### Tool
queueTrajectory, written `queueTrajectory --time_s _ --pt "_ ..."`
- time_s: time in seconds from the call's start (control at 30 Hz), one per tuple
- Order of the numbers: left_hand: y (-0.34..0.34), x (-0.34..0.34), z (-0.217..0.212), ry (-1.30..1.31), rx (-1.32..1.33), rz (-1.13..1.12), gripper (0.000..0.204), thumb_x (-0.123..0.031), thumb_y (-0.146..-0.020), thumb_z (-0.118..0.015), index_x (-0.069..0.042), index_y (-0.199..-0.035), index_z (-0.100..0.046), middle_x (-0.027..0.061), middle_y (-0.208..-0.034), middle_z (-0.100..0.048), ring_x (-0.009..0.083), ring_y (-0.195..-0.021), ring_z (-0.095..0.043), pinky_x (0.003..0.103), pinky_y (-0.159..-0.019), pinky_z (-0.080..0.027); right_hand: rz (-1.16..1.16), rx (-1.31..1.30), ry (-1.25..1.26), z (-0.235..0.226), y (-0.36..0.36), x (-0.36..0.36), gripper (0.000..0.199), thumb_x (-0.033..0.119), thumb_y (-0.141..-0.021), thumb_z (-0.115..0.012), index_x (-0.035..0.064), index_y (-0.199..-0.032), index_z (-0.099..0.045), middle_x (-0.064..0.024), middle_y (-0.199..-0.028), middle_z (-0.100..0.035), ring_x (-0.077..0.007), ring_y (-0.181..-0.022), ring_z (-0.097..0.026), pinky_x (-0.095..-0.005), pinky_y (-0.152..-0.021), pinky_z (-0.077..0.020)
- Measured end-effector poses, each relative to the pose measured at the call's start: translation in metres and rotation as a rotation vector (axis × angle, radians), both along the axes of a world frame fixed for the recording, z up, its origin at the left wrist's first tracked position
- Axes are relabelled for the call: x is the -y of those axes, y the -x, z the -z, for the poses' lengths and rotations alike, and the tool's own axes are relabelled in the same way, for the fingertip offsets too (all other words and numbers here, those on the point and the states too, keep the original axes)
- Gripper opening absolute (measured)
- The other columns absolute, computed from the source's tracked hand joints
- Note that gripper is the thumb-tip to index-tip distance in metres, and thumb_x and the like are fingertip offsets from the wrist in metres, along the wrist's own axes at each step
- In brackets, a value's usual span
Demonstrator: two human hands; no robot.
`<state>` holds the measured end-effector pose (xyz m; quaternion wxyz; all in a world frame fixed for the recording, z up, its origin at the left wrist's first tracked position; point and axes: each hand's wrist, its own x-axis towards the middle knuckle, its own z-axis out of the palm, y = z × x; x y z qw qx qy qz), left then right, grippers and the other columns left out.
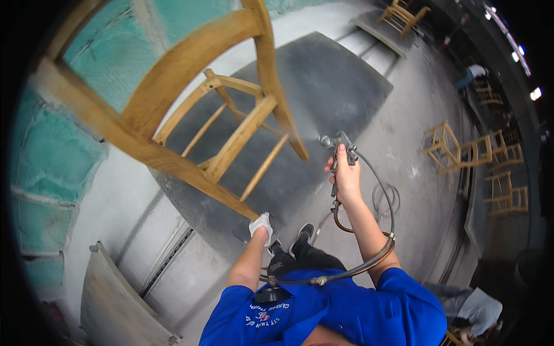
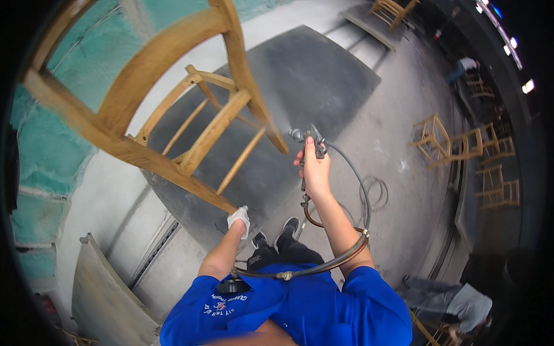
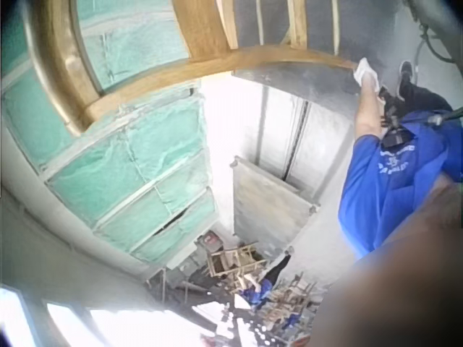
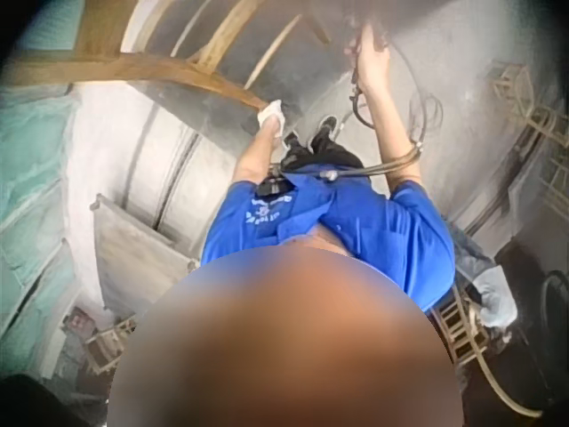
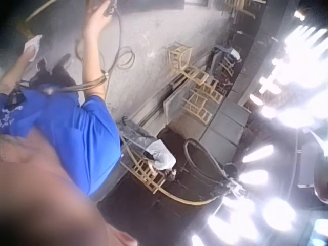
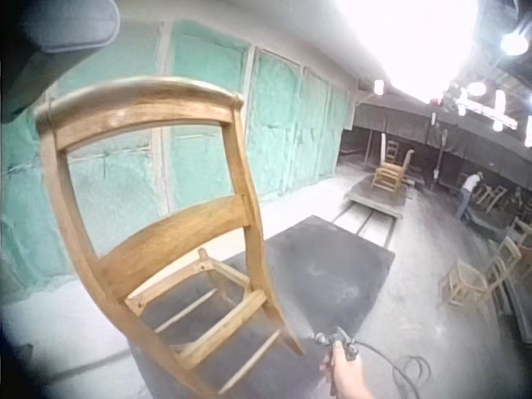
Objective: The person walks through a furniture workshop, picks up a rag, puts on a glove, and then uses a spray gun to apply finish to a wooden chair frame. The person sprays multiple sides of the chair while moving around it.
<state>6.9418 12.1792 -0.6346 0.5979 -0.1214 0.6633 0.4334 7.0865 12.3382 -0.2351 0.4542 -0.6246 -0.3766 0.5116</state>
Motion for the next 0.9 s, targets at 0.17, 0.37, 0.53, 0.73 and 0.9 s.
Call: queueTrajectory --time_s 0.17,0.37,0.53,0.73,0.9 --pt "0.0 -0.009 -0.037 0.066 0.032 -0.115 0.029 -0.017 -0.081 -0.075 -0.012 -0.102 -0.057 -0.0011 -0.071 -0.051 0.0113 -0.047 -0.04 0.029 -0.043 -0.033 0.126 0.061 0.161 0.07 -0.06 0.022 0.033 0.045 -0.097 -0.056 0.012 -0.1 -0.055 0.0018 -0.071 -0.055 -0.0077 -0.061 -0.057 -0.0204 -0.042 -0.0337" --pt "0.003 -0.029 -0.046 0.127 -0.337 -0.189 0.043 -0.017 -0.077 -0.08 -0.001 -0.113 -0.064 0.0057 -0.113 -0.067 0.0191 -0.101 -0.061 0.033 -0.092 -0.047 0.111 0.158 0.259 0.104 -0.105 0.024 0.039 0.049 -0.097 -0.053 0.0106 -0.103 -0.056 0.0003 -0.073 -0.058 -0.0095 -0.065 -0.06 -0.0238 -0.045 -0.0414" --pt "0.019 -0.063 0.014 0.187 -0.396 -0.154 0.047 -0.018 -0.075 -0.083 0.0 -0.113 -0.063 0.0064 -0.115 -0.067 0.0188 -0.098 -0.062 0.034 -0.09 -0.048 0.183 0.137 0.296 0.131 -0.137 0.041 0.043 0.053 -0.097 -0.05 0.0105 -0.099 -0.055 -0.0018 -0.077 -0.061 -0.0118 -0.067 -0.063 -0.0242 -0.046 -0.0424" --pt "0.058 -0.097 0.103 0.157 -0.397 -0.055 0.052 -0.029 -0.079 -0.08 -0.005 -0.121 -0.06 0.0029 -0.119 -0.063 0.018 -0.101 -0.057 0.033 -0.096 -0.043 0.363 0.088 0.409 0.153 -0.19 0.073 0.041 0.051 -0.099 -0.05 0.0104 -0.098 -0.056 -0.0017 -0.078 -0.061 -0.0131 -0.07 -0.062 -0.0247 -0.048 -0.0413" --pt "0.064 -0.121 0.104 0.587 -0.225 0.112 0.058 -0.046 -0.082 -0.069 -0.006 -0.123 -0.06 0.0023 -0.131 -0.056 0.0174 -0.111 -0.054 0.035 -0.099 -0.04 0.416 -0.025 0.386 0.144 -0.237 0.075 0.036 0.017 -0.092 -0.055 0.0137 -0.126 -0.042 -0.005 -0.087 -0.061 -0.0132 -0.072 -0.06 -0.0239 -0.049 -0.0399"
